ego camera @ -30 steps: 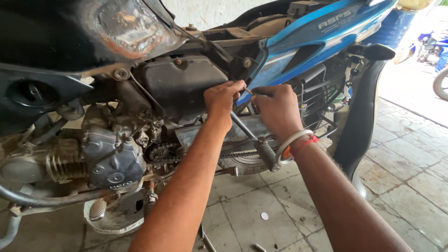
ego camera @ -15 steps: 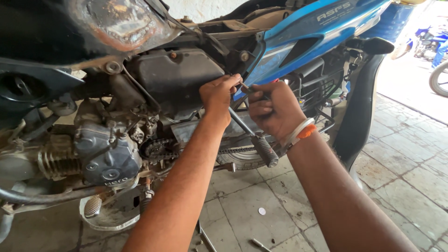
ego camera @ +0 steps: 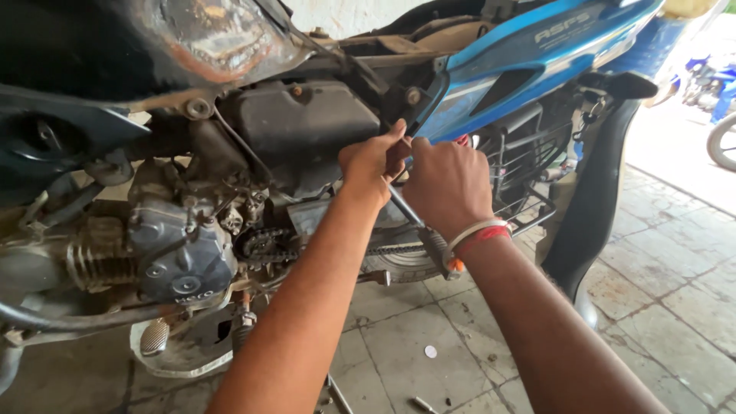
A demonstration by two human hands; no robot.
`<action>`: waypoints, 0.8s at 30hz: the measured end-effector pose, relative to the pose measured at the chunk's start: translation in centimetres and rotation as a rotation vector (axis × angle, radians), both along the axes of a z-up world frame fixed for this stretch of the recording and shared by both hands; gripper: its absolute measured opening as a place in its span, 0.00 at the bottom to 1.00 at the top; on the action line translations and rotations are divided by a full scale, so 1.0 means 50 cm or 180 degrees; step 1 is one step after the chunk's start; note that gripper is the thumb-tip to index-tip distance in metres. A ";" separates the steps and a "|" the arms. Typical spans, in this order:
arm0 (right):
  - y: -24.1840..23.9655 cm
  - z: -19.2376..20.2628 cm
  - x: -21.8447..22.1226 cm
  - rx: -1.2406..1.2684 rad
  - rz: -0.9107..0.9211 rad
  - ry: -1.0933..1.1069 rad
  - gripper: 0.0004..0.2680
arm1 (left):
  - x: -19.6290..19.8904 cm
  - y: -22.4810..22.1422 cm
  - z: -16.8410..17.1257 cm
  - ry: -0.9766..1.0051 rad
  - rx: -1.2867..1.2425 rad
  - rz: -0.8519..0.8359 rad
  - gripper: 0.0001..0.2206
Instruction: Disassembling and repairing the side panels and engine components of a motorcycle using hand tools.
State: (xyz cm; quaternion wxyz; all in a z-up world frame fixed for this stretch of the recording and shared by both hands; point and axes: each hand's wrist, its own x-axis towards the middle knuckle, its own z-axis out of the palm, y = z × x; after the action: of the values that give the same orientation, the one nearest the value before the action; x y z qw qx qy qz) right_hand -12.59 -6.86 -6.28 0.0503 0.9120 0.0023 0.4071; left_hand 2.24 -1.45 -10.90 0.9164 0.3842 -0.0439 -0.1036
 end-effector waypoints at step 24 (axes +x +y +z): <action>-0.034 -0.003 -0.002 0.3722 0.0511 0.0532 0.16 | 0.010 -0.023 0.017 0.0470 -0.0434 -0.0506 0.09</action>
State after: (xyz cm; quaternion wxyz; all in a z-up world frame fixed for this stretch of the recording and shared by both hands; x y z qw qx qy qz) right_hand -12.70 -8.56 -6.42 -0.4915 0.8143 -0.1493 0.2702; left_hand 2.75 -2.60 -10.03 0.9300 0.3077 -0.0137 -0.2007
